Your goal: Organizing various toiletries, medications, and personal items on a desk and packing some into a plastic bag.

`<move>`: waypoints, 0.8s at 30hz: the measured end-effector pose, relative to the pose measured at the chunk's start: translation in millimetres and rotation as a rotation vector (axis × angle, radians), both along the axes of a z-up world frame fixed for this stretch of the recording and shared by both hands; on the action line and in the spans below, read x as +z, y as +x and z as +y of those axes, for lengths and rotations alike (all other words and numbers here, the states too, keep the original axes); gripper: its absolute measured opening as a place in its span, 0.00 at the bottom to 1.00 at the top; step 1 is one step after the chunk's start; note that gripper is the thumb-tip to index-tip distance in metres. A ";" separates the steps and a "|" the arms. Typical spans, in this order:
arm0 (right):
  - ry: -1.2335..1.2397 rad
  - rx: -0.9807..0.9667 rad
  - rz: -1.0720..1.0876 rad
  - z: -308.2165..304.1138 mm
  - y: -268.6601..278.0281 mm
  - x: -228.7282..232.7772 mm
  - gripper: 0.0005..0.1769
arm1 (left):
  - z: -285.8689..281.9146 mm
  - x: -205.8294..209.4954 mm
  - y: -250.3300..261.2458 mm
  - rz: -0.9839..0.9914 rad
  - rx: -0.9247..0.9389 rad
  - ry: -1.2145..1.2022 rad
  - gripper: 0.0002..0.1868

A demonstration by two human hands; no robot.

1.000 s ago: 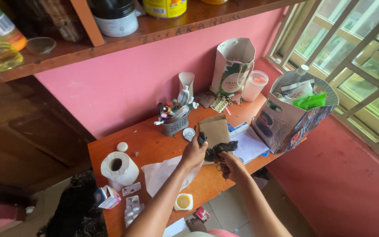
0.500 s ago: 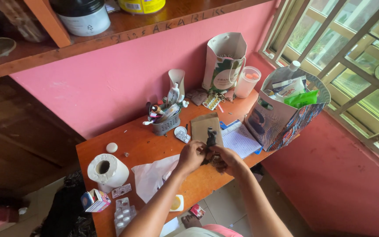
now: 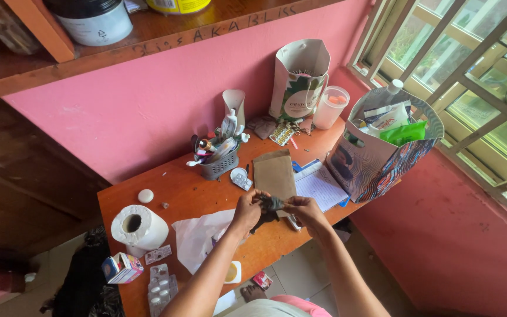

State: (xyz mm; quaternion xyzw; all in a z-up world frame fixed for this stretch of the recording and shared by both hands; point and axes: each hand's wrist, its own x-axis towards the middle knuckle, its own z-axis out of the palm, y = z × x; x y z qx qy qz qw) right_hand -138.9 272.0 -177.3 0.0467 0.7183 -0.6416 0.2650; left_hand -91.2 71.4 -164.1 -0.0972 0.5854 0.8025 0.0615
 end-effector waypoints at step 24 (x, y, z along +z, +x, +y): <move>0.145 0.054 0.081 2.3 -13.0 -14.8 0.15 | -5.5 -9.2 -25.4 0.058 0.117 -0.184 0.11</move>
